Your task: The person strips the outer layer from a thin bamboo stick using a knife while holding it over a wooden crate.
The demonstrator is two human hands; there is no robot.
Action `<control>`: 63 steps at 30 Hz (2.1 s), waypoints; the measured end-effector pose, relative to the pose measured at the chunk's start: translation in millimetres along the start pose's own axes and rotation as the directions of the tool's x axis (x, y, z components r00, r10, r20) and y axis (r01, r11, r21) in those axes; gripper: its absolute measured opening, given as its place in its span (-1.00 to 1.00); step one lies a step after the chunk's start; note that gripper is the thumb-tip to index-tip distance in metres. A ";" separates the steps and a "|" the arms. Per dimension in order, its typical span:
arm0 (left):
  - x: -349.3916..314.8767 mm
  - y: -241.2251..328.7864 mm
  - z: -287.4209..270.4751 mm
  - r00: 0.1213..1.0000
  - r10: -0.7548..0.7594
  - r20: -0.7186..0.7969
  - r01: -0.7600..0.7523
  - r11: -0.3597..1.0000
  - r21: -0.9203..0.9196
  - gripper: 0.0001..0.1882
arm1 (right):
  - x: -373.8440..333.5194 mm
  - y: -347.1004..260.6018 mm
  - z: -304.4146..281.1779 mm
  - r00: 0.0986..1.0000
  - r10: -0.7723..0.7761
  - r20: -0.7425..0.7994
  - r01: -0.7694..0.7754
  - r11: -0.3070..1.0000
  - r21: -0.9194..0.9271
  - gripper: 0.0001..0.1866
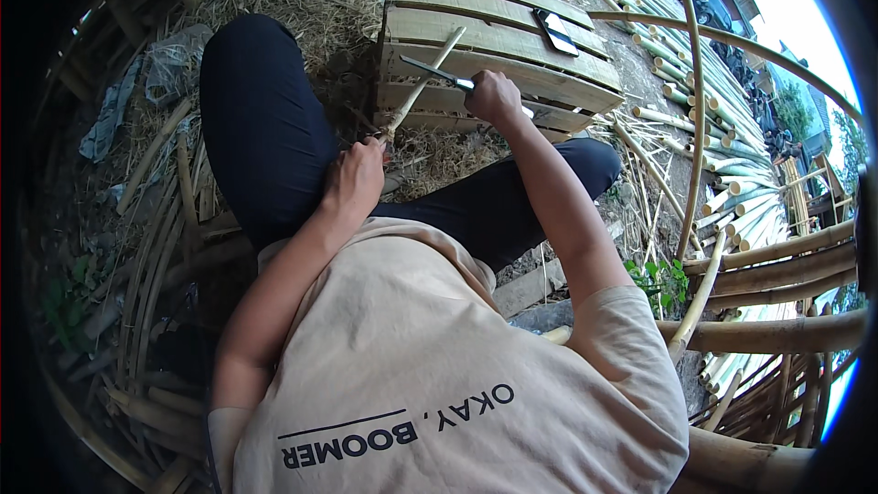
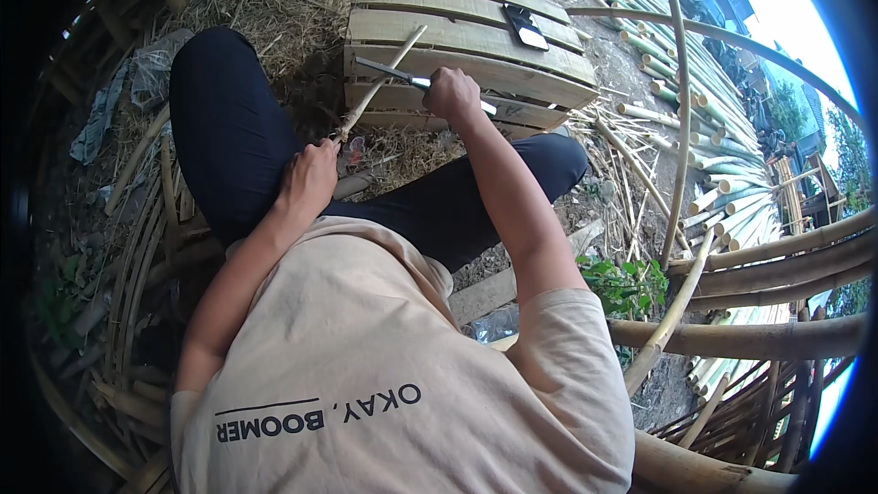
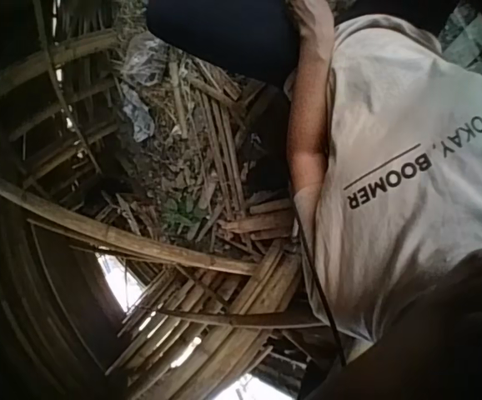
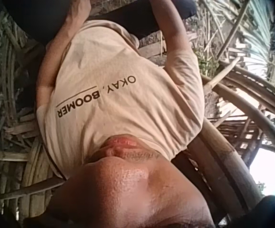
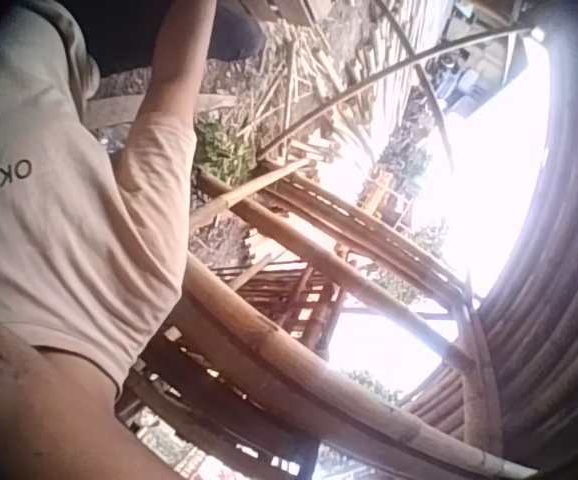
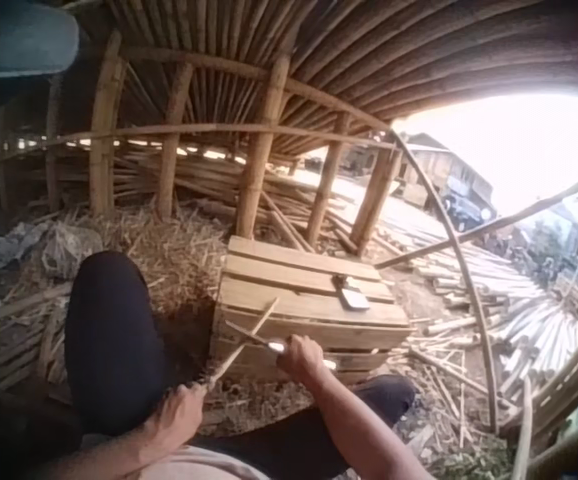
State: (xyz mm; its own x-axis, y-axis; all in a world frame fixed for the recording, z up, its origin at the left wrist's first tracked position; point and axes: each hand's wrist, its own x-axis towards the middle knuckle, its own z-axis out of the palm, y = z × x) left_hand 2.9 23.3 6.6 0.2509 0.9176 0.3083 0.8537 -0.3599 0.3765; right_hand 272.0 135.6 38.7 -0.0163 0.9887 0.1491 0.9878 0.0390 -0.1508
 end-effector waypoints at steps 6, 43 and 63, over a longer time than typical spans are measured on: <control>-0.1 1.3 -3.3 1.000 0.005 0.015 -0.005 1.000 0.001 -0.68 | 14.3 16.6 4.5 0.983 0.136 -0.125 -0.137 0.991 0.000 -0.78; -2.0 2.7 -4.6 0.999 -0.018 0.037 0.018 1.000 0.000 -0.67 | 19.4 27.7 -4.1 0.947 0.294 -0.133 -0.286 0.955 0.075 -0.69; -2.6 0.5 -11.6 0.997 -0.002 0.071 0.005 0.999 -0.047 -0.65 | 27.8 28.5 -11.4 0.960 0.278 -0.043 -0.272 0.957 0.105 -0.68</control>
State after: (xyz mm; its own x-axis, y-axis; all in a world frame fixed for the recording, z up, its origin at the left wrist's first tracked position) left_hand -2.7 18.8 16.1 0.2809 0.9280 0.2448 0.8327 -0.3625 0.4185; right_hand 301.4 162.6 49.7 0.2652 0.9535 0.1434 0.9332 -0.2164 -0.2871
